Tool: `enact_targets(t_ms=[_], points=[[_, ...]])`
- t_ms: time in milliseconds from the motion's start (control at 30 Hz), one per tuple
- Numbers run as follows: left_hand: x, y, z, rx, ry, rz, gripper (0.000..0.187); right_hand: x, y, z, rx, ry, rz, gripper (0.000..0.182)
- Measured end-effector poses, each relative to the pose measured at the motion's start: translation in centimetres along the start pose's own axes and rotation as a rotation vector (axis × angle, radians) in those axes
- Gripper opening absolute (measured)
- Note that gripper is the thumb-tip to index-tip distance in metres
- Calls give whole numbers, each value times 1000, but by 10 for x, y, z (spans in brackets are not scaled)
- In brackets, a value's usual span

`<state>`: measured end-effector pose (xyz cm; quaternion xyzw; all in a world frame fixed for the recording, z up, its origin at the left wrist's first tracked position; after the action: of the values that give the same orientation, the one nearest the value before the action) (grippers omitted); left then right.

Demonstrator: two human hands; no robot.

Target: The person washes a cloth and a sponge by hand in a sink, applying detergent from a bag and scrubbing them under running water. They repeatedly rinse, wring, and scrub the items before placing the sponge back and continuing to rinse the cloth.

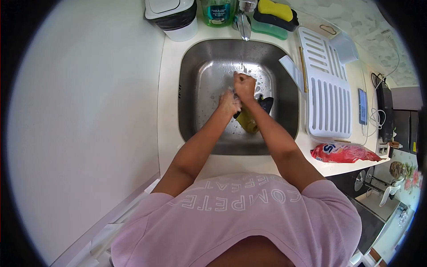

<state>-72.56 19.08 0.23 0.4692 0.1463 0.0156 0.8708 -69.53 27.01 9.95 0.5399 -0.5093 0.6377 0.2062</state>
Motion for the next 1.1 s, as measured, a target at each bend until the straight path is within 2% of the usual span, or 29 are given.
enact_targets(t_ms=[67,100,133,200,233,267,300,333,367,400,433,467,500,533,567,600,667,733,767,800,833,867,900,933,967,1000,1033,1067,1100], points=[[4,-23,10,-392,-126,-306,21,8,0,0,18,-42,131,28],[1,-22,8,-312,-113,-302,18,21,-2,4,16,-43,132,28],[3,-22,5,-315,-111,-301,18,38,0,12,11,-101,54,27],[1,3,2,-108,97,374,18,53,3,25,8,-153,-25,26],[-1,7,4,-105,95,373,18,58,0,28,-30,-183,-92,24],[-5,8,9,-149,65,105,18,60,-4,30,-69,-214,-157,23],[-8,5,17,-197,29,-162,19,28,-4,20,-29,-145,-24,19],[-16,4,22,-237,-1,-435,20,-4,-12,10,-24,28,30,17],[-25,0,22,-235,2,-439,20,-22,-8,4,141,19,140,11],[-29,5,16,-121,-64,-573,23,-24,-3,4,308,10,254,13],[-26,12,10,1,-130,-703,29,-24,-11,2,303,5,258,13],[-26,24,17,5,-131,-701,29,-9,-19,6,364,-12,338,22],[-37,44,36,-57,-109,-1017,30,1,-22,10,427,-30,415,35],[-49,64,53,-124,-81,-1335,32,-1,-22,6,427,-33,413,35],[-46,84,62,2,-35,-1434,36,-2,-8,7,597,-123,306,45],[-49,83,62,1,-34,-1436,36,-6,3,7,762,-214,197,56],[-44,103,67,402,-28,-1193,36,-22,-5,-4,801,-211,157,54],[-56,110,84,398,26,-1148,41,-37,-18,-12,883,21,-324,54],[-66,105,89,326,75,-1005,38,-41,-34,-14,708,134,-582,42],[-74,100,91,253,120,-860,36,-38,-30,-11,707,132,-585,42],[-71,97,88,251,118,-861,36,-44,-23,-7,591,340,-1049,35],[-61,78,78,139,-9,-636,35,-47,-10,0,440,548,-1501,29],[-50,55,66,28,-129,-407,35,-25,-5,8,233,584,-1318,22],[-33,-24,16,24,-129,-406,35,-23,6,12,170,438,-1062,16],[-9,-67,-46,231,30,-656,30,15,8,21,129,-135,-555,15],[-24,-120,-90,440,192,-901,27,34,25,40,203,-58,-164,17],[-25,-99,-72,439,187,-900,27,82,16,51,162,-319,-29,19],[-24,-82,-48,341,149,-805,25,119,10,61,118,-580,108,21],[-12,-39,-57,242,112,-710,23,98,9,49,119,-578,107,21]])
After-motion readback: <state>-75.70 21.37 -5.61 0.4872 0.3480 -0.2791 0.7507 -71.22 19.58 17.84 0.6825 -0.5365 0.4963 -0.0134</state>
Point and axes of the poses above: each hand's wrist, its own z-axis away from the middle knuckle, its own y-axis out of the palm, x = y × z, the point moved 8 cm from there along -z, towards the middle knuckle, and after that the axes turned 6 degrees about x, right-handed, at the moved point
